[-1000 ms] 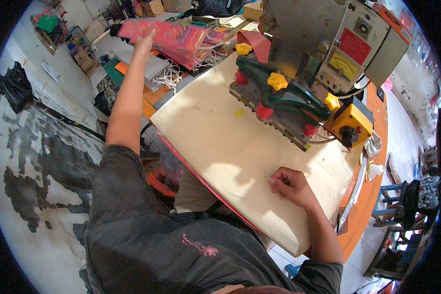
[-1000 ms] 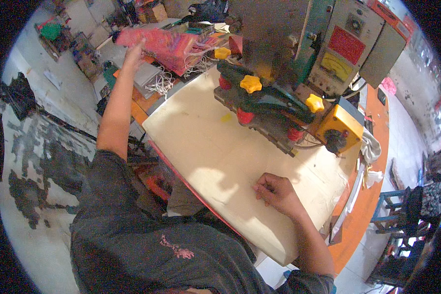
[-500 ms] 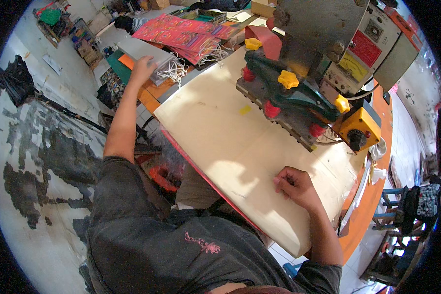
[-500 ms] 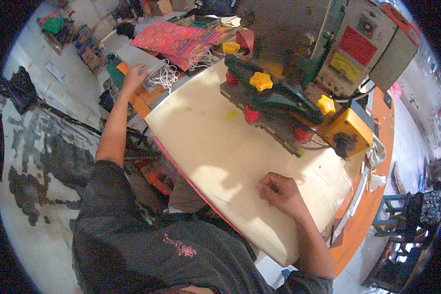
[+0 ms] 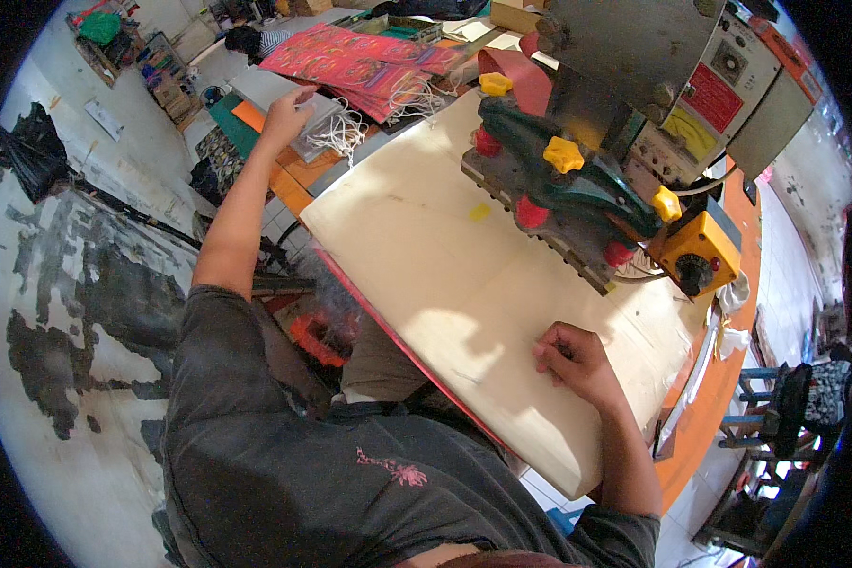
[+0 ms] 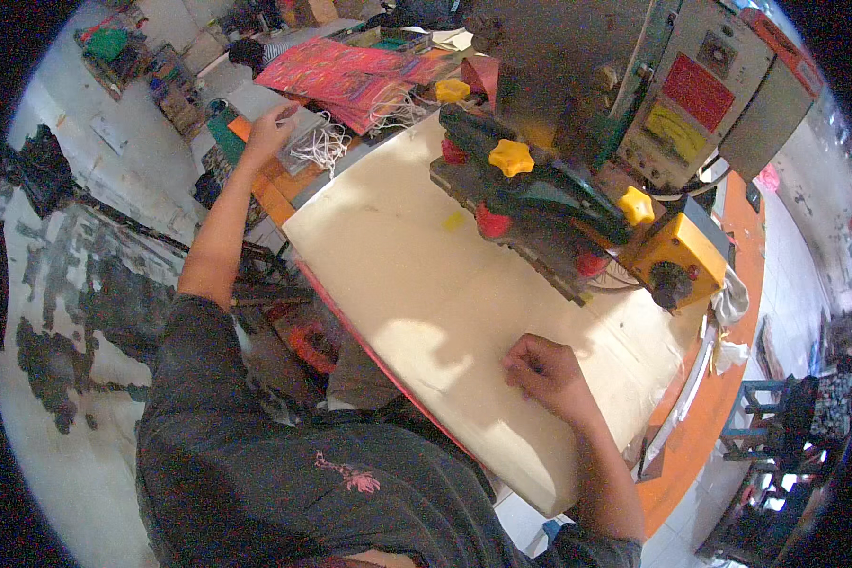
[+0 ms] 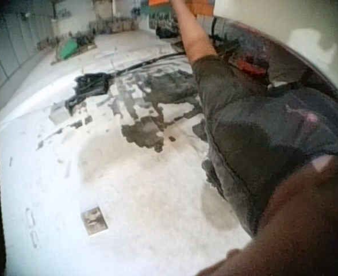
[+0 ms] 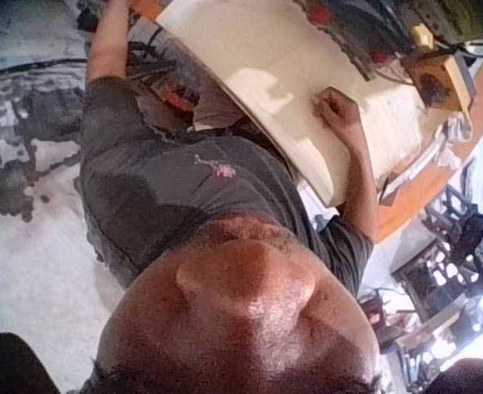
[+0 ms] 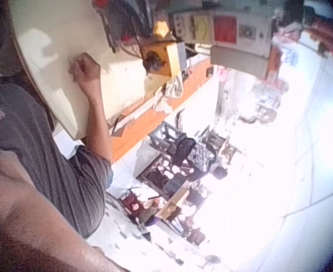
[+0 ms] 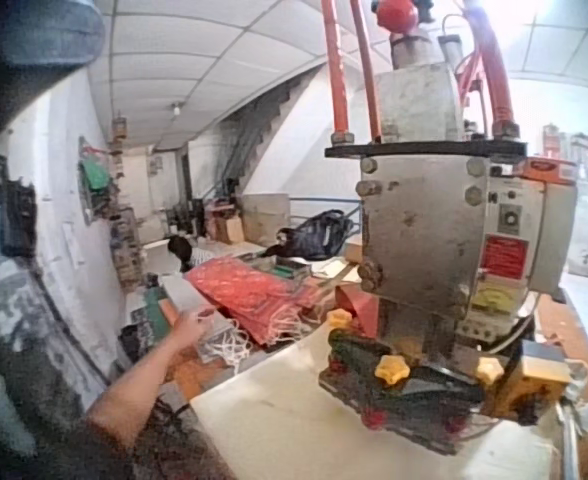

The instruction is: The person folds the ends of a pink cardboard box and presses the edge under a yellow sealing machine, then places it aside to pick up another flat package to repeat the action.

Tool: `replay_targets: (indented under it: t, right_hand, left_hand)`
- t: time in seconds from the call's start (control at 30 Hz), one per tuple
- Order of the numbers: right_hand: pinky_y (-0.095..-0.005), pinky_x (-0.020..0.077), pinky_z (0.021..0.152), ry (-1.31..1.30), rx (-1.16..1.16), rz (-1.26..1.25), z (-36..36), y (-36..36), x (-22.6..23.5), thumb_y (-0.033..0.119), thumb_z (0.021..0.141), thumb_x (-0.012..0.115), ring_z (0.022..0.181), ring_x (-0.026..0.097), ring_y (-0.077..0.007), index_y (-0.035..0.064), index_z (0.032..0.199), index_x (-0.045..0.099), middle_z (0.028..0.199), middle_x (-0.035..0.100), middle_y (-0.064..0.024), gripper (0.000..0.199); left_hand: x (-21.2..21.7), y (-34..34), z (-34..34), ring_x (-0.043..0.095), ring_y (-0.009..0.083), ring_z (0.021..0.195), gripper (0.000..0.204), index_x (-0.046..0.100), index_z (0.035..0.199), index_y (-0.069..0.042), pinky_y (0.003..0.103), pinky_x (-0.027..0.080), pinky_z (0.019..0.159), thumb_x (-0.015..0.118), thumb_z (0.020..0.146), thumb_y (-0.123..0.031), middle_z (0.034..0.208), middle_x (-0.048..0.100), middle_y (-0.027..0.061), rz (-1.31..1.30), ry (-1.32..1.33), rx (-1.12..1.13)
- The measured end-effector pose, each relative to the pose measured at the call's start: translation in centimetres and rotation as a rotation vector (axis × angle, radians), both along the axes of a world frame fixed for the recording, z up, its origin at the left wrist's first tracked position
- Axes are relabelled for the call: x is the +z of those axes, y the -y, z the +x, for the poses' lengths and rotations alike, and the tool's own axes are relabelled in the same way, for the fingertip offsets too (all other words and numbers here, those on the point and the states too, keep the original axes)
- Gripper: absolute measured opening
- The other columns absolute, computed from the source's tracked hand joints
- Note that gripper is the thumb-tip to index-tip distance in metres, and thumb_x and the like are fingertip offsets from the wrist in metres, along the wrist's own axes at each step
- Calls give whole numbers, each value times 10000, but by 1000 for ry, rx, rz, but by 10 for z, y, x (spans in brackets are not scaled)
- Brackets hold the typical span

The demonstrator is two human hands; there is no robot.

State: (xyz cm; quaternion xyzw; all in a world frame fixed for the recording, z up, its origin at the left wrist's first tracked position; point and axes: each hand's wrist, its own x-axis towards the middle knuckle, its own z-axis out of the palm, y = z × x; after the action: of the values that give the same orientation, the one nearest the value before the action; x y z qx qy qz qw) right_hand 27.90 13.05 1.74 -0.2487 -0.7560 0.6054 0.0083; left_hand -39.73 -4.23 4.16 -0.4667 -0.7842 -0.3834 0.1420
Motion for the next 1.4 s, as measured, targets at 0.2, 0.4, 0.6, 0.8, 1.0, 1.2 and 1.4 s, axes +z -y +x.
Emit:
replay_targets:
  t: [0.2,0.4,0.6,0.8,1.0,1.2,1.4]
  right_hand:
    - [-237,487,567,8,-37,-50,4,-3,-7,225,1080,701,640,591,-47,51,973,661,785,691,3,208]
    - [-281,519,563,41,-2,-12,-3,-2,-6,240,1084,687,641,621,-79,45,979,682,772,701,-18,221]
    - [-284,514,575,52,-19,-13,-1,-2,0,232,1080,697,618,609,-82,44,984,690,770,705,-19,211]
    - [-283,514,576,39,-3,-31,-2,-3,-2,225,1069,716,629,620,-76,35,985,694,767,708,-18,209]
    - [-247,463,540,49,6,-29,-5,0,5,217,1078,713,611,588,-60,31,975,666,769,684,4,218]
    - [-242,455,534,29,-10,-27,-1,-2,-1,225,1080,713,598,576,-59,33,963,660,762,680,2,230]
    - [-242,452,536,35,0,-36,-2,-2,0,220,1081,709,599,573,-57,43,964,655,759,677,4,219]
  left_hand:
    - [-8,-83,15,774,329,994,476,737,1301,0,438,600,938,769,967,-337,1146,787,220,-24,-4,144]
    - [-40,-143,0,618,469,1331,780,610,1502,-55,520,485,1134,676,977,-628,1406,641,337,-103,-183,130]
    - [-50,-193,39,398,520,1536,825,467,1655,-280,671,221,1280,483,1004,-787,1591,487,356,-429,-116,152]
    - [-41,-190,41,383,515,1543,666,493,1632,-333,596,303,1278,465,1063,-677,1584,525,304,-447,25,25]
    - [-39,-182,28,382,476,1556,609,500,1627,-335,587,345,1260,444,1093,-622,1607,528,244,-498,-145,28]
    - [-28,-194,40,367,453,1570,557,519,1613,-340,566,341,1270,483,1104,-562,1671,451,232,-506,-39,-62]
    - [-61,-204,12,399,439,1556,573,565,1586,-242,564,341,1263,578,1078,-506,1700,407,240,-375,-184,9]
